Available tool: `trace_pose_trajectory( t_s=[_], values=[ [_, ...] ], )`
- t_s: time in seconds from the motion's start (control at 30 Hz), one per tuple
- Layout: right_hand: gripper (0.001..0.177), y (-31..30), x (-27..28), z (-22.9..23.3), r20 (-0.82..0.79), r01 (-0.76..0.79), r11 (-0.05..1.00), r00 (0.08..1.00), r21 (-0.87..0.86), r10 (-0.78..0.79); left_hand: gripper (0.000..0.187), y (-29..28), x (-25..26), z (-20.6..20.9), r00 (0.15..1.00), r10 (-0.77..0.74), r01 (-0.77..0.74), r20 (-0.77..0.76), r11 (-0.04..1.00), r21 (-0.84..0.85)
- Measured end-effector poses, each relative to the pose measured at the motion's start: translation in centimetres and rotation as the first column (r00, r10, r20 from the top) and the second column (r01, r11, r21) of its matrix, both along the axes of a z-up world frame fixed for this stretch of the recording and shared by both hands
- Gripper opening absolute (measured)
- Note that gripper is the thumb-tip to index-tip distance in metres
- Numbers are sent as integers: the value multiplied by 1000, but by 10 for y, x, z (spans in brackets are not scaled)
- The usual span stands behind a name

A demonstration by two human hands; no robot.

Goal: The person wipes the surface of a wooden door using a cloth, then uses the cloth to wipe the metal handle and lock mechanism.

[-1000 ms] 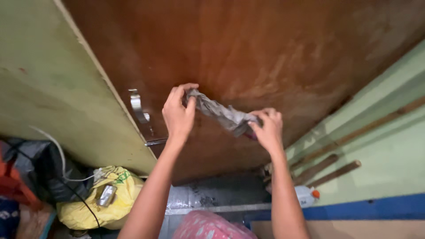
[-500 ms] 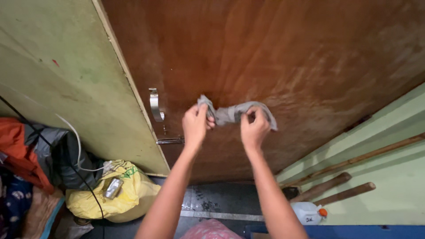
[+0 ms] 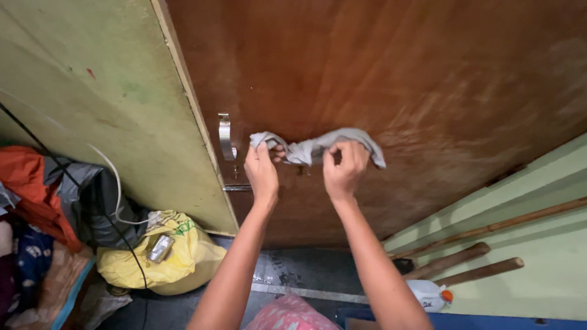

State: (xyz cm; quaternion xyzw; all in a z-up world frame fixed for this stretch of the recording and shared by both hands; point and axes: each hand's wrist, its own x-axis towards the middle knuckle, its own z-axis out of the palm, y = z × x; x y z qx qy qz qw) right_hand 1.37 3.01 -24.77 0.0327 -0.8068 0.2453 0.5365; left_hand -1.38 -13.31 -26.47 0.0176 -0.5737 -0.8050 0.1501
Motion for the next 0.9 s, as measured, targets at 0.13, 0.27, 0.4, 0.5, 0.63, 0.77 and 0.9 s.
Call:
trace_pose_trajectory(
  t_s=[0.13, 0.27, 0.4, 0.5, 0.63, 0.77, 0.9],
  values=[
    [22, -30, -3, 7, -61, -54, 996, 996, 78, 59, 29, -4, 5, -17, 994, 99, -97, -53, 995, 30],
    [24, -50, 11, -28, 140, -191, 978, 974, 89, 178, 30, -12, 18, -53, 994, 101, -97, 40, 990, -100],
    [25, -62, 19, -36, 283, -321, 945, 914, 69, 290, 29, -22, 24, -63, 983, 72, -76, 172, 997, 18],
    [22, -70, 16, -16, 201, -290, 946, 945, 147, 259, 29, -27, 20, -55, 990, 138, -139, 19, 986, 91],
    [24, -79, 6, -6, 57, -328, 909, 944, 257, 324, 29, -25, 17, -54, 974, 201, -181, -105, 968, 173],
    [27, -76, -8, -46, 139, -351, 888, 936, 296, 324, 32, -27, 20, -73, 969, 221, -195, -109, 959, 205],
    [29, -59, -7, -80, 167, -412, 852, 911, 323, 377, 37, -48, 12, -104, 984, 172, -179, 51, 968, 179]
  ],
)
